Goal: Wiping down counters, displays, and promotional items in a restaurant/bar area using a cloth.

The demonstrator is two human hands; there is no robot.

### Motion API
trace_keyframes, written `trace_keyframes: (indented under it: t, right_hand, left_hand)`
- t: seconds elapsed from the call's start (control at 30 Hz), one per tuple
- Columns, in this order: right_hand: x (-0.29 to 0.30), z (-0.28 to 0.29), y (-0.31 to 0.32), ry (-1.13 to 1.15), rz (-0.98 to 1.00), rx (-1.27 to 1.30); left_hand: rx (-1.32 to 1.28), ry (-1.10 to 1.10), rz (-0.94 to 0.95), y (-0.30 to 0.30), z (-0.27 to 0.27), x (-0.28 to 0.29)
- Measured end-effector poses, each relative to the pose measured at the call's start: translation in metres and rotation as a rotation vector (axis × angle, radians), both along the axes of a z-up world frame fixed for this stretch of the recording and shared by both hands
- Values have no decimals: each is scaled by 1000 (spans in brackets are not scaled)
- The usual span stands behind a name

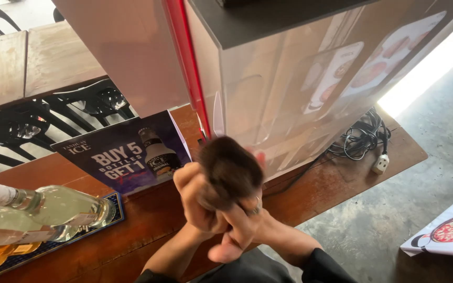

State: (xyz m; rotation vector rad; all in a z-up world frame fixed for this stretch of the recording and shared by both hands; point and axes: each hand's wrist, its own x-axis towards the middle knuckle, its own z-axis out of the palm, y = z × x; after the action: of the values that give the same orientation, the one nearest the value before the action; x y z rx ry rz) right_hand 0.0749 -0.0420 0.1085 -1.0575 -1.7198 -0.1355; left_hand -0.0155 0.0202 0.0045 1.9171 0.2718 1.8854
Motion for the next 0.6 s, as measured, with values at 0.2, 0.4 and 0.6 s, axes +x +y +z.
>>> trace_keyframes:
  t: [0.2,0.4,0.6]
  right_hand:
    - [34,-147,-10,82,133,-102]
    - [16,-92,4,614,-506,397]
    - [22,-56,14,259,-705,502]
  left_hand:
    - [221,293,-325,0,126,-6]
    - [324,169,-178,23,104,21]
    - [357,-107,22,33,84,46]
